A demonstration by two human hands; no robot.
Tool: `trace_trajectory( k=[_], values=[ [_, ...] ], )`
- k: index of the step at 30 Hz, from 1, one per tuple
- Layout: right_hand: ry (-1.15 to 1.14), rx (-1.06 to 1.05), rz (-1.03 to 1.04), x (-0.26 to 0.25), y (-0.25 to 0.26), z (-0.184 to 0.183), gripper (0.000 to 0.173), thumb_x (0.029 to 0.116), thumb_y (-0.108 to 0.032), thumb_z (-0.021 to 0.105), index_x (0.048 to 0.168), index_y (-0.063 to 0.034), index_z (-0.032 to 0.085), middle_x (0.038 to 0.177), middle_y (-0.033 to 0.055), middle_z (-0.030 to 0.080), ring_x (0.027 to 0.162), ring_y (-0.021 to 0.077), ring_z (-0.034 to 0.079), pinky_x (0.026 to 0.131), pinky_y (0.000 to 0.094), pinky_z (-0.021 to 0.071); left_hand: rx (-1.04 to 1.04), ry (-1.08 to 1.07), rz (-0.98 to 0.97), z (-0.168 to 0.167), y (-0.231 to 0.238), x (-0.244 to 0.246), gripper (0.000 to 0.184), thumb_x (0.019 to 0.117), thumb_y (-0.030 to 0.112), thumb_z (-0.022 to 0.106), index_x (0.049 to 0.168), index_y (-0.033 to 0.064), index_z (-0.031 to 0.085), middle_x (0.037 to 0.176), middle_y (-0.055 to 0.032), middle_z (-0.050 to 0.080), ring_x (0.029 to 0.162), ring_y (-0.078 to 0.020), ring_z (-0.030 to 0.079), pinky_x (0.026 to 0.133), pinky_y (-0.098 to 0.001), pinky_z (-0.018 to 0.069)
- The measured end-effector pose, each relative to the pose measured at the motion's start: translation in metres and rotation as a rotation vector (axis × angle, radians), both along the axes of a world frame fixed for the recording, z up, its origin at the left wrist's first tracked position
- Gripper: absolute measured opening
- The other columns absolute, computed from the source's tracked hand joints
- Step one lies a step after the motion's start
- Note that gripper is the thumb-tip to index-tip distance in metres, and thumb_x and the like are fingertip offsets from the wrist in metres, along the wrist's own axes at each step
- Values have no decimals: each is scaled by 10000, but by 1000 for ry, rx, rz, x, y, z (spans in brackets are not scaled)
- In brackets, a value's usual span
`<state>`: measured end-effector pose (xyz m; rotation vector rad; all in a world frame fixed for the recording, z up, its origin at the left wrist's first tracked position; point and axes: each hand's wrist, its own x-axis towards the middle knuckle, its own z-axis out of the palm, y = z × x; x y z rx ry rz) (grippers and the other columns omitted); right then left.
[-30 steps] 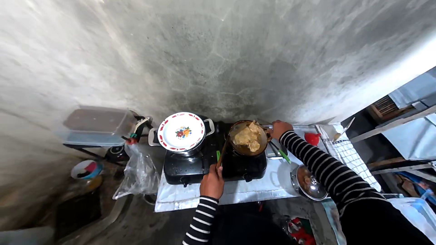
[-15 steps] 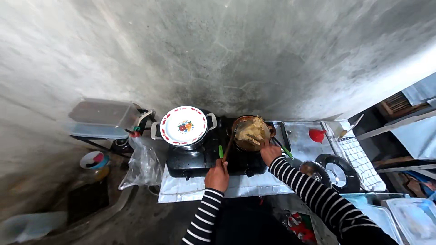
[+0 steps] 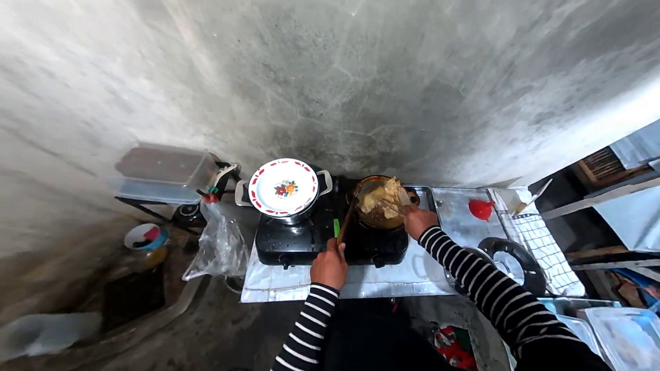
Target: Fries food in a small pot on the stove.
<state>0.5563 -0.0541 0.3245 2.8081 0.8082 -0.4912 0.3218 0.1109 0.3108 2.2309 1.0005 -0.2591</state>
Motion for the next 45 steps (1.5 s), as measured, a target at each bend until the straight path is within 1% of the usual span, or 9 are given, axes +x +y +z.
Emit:
trace_trajectory(
  k=[3,8,16,24,28,32,36,40,45],
  values=[
    [79,93,-115,9,-10,2,480,1064,-431,491,1428,-139,604,1422,150,621,1239,378,639,1014,623,498,-2,-16,12,-1,2,-1,498,1098,475,344,1426,150,533,1006,-186,727,975,-384,717,849,-582,559],
    [103,168,-184,6,-23,10,463,1060,-438,508,1437,-191,609,1410,110,639,1266,343,626,1042,605,481,-36,-49,9,-1,1,0,495,1098,464,363,1440,149,531,1034,-191,726,985,-390,713,866,-590,553],
    [3,154,-95,0,-29,21,446,1062,-424,496,1403,-171,630,1377,102,652,1182,340,667,961,605,519,-35,-46,-13,-8,-6,4,502,1098,466,356,1439,139,527,1027,-192,727,982,-392,714,865,-589,553],
    [-17,83,-48,3,-22,24,458,1067,-413,477,1423,-156,608,1398,109,632,1159,352,673,949,604,527,-43,-78,6,-11,-2,1,499,1095,468,369,1432,137,532,1002,-175,730,952,-369,721,858,-575,561],
    [-164,70,137,-7,-16,36,434,1063,-342,483,1403,-105,613,1377,145,641,1060,383,707,854,586,567,-46,-134,37,-10,-1,-4,497,1096,465,365,1433,142,537,976,-173,730,928,-365,722,845,-575,562],
    [-229,-7,233,1,-8,43,445,1071,-272,447,1461,-87,556,1420,177,607,1118,414,677,900,587,536,-55,-179,54,-9,2,-6,488,1100,449,369,1424,129,543,974,-180,727,926,-370,719,845,-588,555],
    [-267,-56,329,23,-6,53,402,1048,-201,479,1409,-52,576,1348,198,633,1108,415,673,909,585,526,-77,-204,86,-8,2,-6,484,1098,444,382,1422,125,549,969,-178,727,919,-367,718,842,-580,558],
    [-232,-111,419,27,5,71,399,1024,-97,494,1409,-15,558,1370,201,612,1111,419,661,924,583,516,-94,-247,105,-11,1,-9,493,1098,438,387,1427,106,541,952,-185,719,885,-374,713,825,-586,558],
    [-217,-93,621,11,19,54,451,1005,15,452,1448,-19,533,1368,207,610,1128,433,642,945,592,504,-81,-282,130,-11,1,-15,484,1099,430,388,1419,104,549,936,-178,718,873,-365,713,817,-577,560]
  ],
)
